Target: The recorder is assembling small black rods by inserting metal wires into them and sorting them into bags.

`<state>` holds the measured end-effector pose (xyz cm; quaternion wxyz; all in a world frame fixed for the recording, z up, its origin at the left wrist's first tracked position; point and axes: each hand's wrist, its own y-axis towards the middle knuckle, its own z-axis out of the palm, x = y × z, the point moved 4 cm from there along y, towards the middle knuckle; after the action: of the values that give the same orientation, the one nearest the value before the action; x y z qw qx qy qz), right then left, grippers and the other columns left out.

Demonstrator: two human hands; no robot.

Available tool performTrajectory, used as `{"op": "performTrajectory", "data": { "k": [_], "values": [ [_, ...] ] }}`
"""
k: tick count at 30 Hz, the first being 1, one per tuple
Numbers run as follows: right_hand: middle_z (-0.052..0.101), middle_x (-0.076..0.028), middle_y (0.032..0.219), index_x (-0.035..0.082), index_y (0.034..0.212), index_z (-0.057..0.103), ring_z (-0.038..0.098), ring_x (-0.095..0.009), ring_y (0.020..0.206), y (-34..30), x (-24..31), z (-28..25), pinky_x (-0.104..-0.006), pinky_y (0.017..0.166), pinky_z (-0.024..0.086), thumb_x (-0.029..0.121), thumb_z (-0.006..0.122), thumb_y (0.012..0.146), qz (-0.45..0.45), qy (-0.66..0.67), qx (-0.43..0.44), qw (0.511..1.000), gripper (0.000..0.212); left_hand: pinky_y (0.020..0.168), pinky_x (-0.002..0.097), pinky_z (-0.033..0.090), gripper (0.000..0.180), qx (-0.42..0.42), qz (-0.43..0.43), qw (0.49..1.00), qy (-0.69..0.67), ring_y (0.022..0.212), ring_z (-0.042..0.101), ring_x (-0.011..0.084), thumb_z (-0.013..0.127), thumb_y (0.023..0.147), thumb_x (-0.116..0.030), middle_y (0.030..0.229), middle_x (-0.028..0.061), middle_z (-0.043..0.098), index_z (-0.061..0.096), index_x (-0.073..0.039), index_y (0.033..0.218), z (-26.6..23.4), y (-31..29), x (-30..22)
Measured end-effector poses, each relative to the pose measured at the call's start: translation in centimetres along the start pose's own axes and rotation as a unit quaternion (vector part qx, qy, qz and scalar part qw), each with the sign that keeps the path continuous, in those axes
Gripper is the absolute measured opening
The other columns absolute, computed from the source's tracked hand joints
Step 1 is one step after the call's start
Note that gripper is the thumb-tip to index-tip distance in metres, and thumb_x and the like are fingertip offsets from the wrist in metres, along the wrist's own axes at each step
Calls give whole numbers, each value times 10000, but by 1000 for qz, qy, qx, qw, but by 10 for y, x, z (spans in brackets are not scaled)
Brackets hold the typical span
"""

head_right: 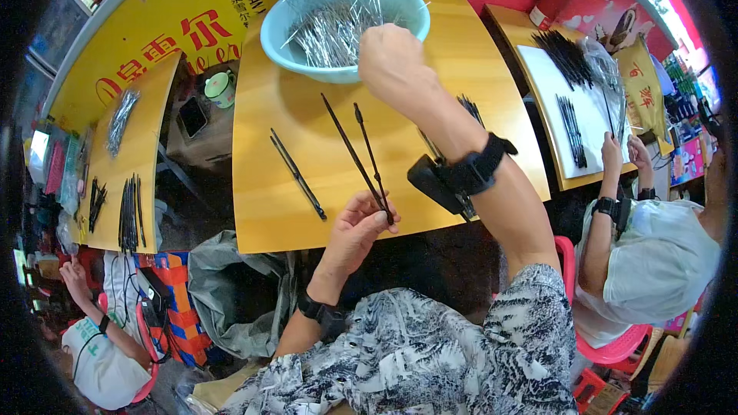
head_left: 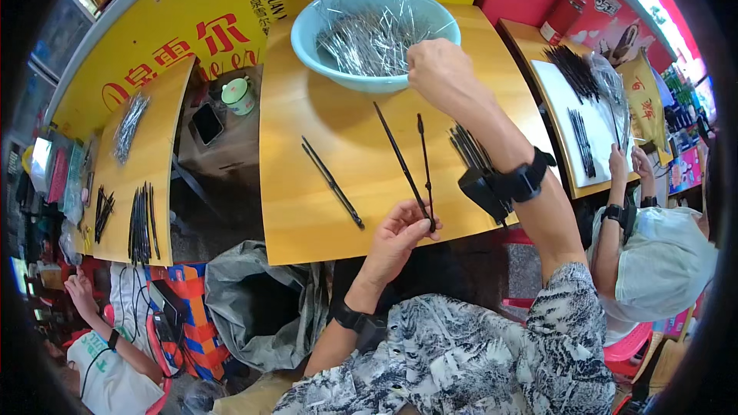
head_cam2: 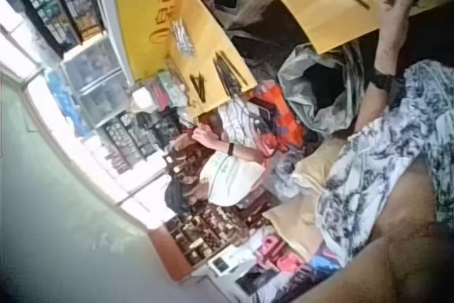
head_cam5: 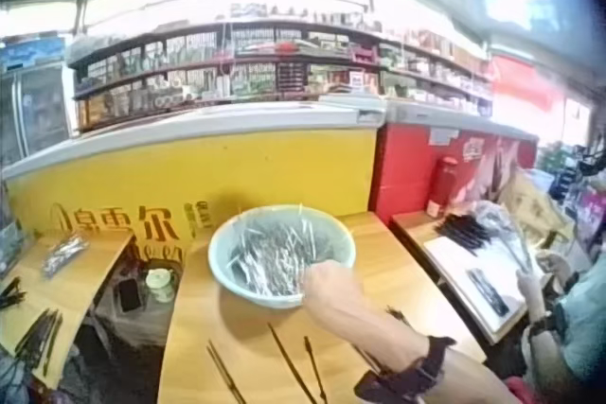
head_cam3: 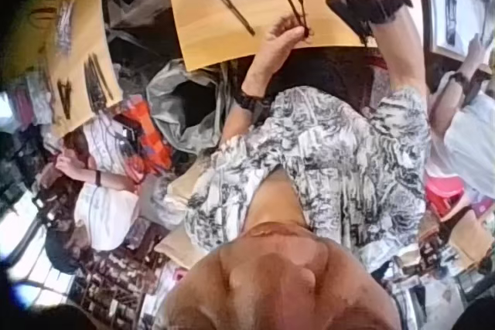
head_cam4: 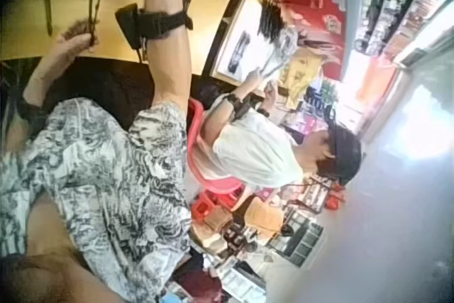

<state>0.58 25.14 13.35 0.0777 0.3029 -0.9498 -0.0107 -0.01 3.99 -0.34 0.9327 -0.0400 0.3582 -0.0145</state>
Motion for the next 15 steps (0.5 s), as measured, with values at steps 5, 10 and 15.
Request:
{"op": "performTrajectory", "data": {
  "k": [5, 10, 15],
  "values": [
    [626, -161, 785, -26, 764, 588, 601, -268, 674, -68, -13, -8, -373, 593, 474, 112, 565, 772, -90, 222, -140, 961, 140, 706, 314, 506, 280, -51, 29, 998, 21, 845, 588, 203, 566, 820, -9, 944, 84, 585, 523, -25, 1096, 2, -23, -12],
    [596, -36, 784, 38, 842, 546, 533, -76, 650, -143, 0, 31, -199, 533, 415, 148, 572, 836, 67, 631, 89, 768, 114, 706, 252, 485, 263, -100, 60, 992, 43, 831, 574, 157, 529, 835, 20, 898, 80, 576, 519, 0, 1097, 11, -45, -25],
    [605, -41, 827, 60, 878, 526, 511, -47, 669, -184, 11, 52, -166, 514, 400, 152, 597, 841, 97, 780, 144, 601, 122, 722, 248, 483, 309, -109, 83, 990, 44, 856, 565, 144, 542, 844, -8, 916, 69, 566, 496, -5, 1150, 18, -53, -37]
  ]
}}
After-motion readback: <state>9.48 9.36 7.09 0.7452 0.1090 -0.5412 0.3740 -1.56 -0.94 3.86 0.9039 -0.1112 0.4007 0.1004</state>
